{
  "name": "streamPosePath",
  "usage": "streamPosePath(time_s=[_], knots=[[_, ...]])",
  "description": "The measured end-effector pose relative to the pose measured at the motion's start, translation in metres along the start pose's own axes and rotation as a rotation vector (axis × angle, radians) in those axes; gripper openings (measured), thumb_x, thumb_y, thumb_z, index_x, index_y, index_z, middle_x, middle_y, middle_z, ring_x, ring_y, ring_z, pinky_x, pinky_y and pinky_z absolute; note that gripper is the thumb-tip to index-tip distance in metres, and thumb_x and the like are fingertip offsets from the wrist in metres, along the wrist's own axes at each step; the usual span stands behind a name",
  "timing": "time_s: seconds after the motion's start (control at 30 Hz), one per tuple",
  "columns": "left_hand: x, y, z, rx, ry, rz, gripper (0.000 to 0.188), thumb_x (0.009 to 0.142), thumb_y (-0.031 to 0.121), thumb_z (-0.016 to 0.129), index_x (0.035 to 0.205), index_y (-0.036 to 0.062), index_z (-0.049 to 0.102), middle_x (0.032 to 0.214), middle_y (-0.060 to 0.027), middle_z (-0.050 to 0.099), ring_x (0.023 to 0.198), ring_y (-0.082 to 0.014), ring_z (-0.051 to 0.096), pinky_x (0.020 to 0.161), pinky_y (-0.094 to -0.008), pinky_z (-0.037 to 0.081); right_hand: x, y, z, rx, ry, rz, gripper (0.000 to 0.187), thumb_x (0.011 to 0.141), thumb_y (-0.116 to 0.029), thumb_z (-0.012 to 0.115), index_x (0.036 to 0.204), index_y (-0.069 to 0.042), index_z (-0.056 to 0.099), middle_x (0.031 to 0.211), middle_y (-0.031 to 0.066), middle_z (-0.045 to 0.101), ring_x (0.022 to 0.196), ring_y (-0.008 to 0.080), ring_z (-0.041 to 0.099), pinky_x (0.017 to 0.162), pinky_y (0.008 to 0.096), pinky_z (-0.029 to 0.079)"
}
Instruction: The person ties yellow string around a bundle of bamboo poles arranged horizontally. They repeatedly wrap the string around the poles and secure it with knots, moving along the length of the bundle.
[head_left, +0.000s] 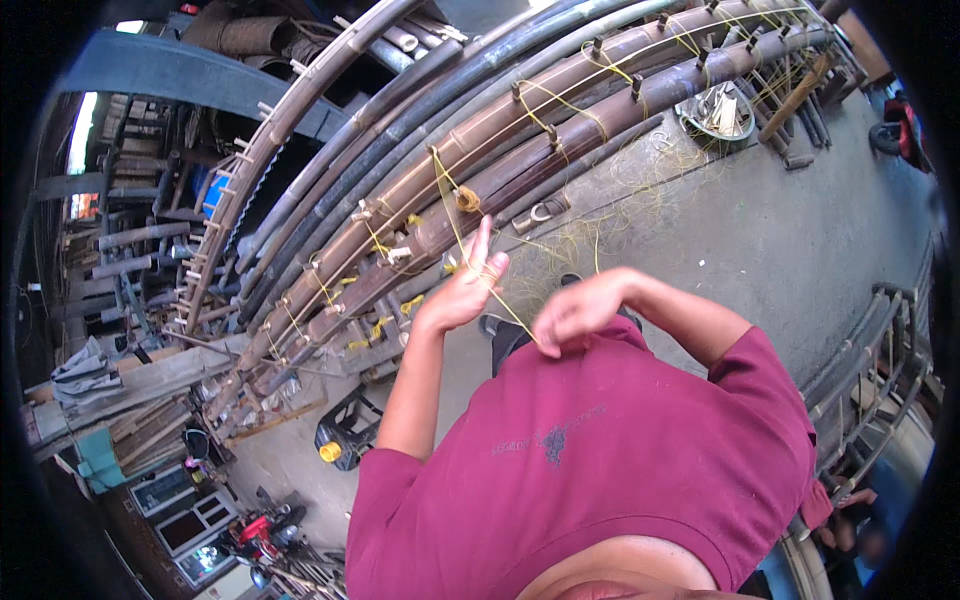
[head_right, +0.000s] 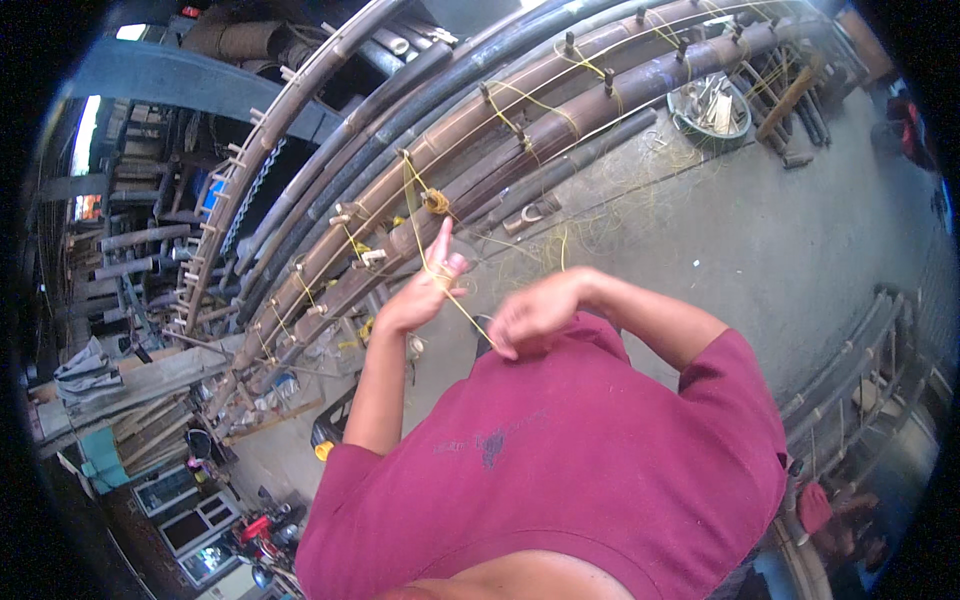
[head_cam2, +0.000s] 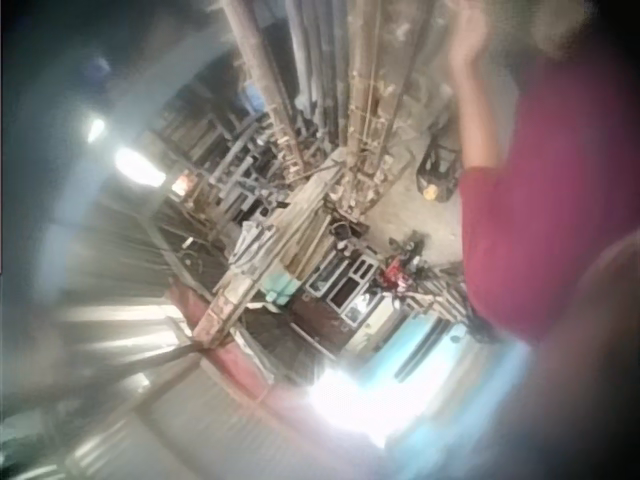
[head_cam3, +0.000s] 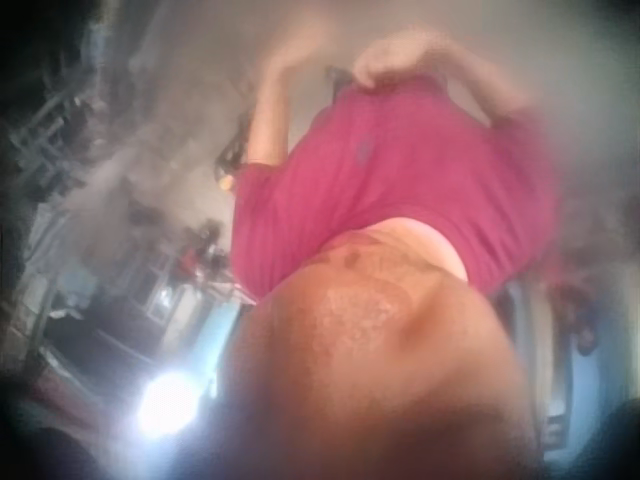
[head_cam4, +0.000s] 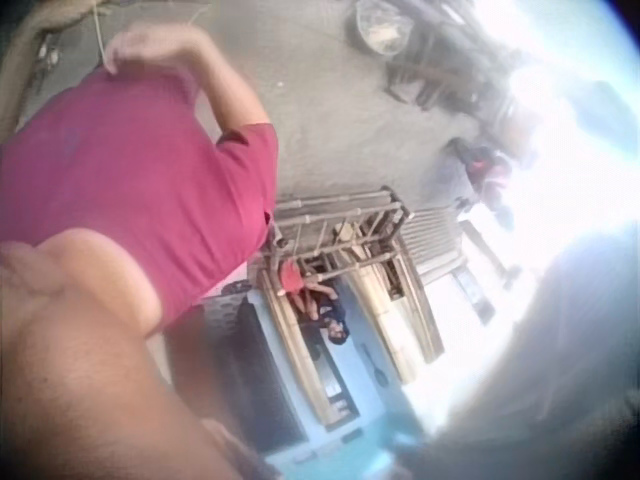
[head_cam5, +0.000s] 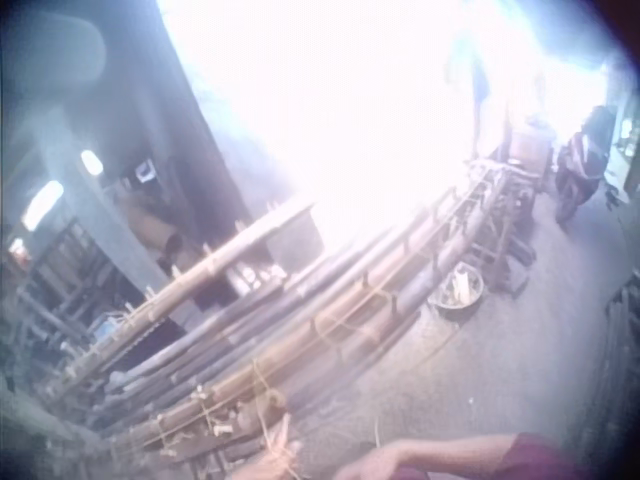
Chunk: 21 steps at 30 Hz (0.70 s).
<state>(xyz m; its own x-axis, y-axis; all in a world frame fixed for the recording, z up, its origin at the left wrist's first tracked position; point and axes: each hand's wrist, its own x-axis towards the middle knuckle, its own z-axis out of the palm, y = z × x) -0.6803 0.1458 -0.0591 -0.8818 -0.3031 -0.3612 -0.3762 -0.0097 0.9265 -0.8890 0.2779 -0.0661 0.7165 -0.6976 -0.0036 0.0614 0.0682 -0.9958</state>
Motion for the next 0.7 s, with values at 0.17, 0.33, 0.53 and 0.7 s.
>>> streamPosePath(time_s=[0.17, 0.33, 0.53, 0.7], knots=[[-0.013, 0.022, 0.002, -0.588, -0.452, -0.292, 0.072, 0.1, 0.047, 0.04, 0.151, 0.003, 0.014, 0.133, -0.0302, 0.048, 0.106, -0.028, 0.063, 0.076, -0.031, 0.056, -0.01, -0.002, -0.034, 0.026, 0.604, 0.134, 0.023, 0.095, -0.024, 0.045, 0.091, -0.005, 0.057, 0.077, 0.0014, 0.054, 0.071, 0.0133, 0.054, 0.062, 0.0298, 0.048], [-0.004, 0.06, 0.006, -0.422, -0.096, -0.076, 0.071, 0.101, 0.046, 0.04, 0.151, 0.0018, 0.014, 0.143, -0.0265, 0.038, 0.111, -0.0301, 0.059, 0.083, -0.0345, 0.054, 0.004, 0.047, 0.002, -0.255, 0.094, -0.102, 0.023, 0.096, -0.021, 0.043, 0.093, -0.003, 0.057, 0.073, 0.0036, 0.054, 0.069, 0.0124, 0.053, 0.059, 0.0294, 0.048], [-0.014, 0.029, 0.005, -0.134, -0.175, -0.325, 0.071, 0.101, 0.047, 0.04, 0.152, 0.0067, 0.012, 0.148, -0.0197, 0.029, 0.116, -0.0289, 0.053, 0.086, -0.0349, 0.052, -0.004, -0.012, -0.004, -0.003, 0.178, -0.125, 0.021, 0.096, -0.019, 0.046, 0.091, -0.004, 0.059, 0.076, 0.0055, 0.057, 0.076, 0.0137, 0.054, 0.072, 0.034, 0.047], [0.0, 0.039, -0.011, -0.809, -0.546, -0.132, 0.074, 0.099, 0.049, 0.042, 0.152, 0.007, 0.013, 0.156, -0.016, 0.014, 0.123, -0.0288, 0.05, 0.088, -0.0403, 0.052, 0.0, 0.062, 0.0, -0.267, 0.271, 0.066, 0.025, 0.096, -0.022, 0.046, 0.09, -0.003, 0.062, 0.081, 0.0088, 0.062, 0.077, 0.0239, 0.059, 0.074, 0.0373, 0.048]])
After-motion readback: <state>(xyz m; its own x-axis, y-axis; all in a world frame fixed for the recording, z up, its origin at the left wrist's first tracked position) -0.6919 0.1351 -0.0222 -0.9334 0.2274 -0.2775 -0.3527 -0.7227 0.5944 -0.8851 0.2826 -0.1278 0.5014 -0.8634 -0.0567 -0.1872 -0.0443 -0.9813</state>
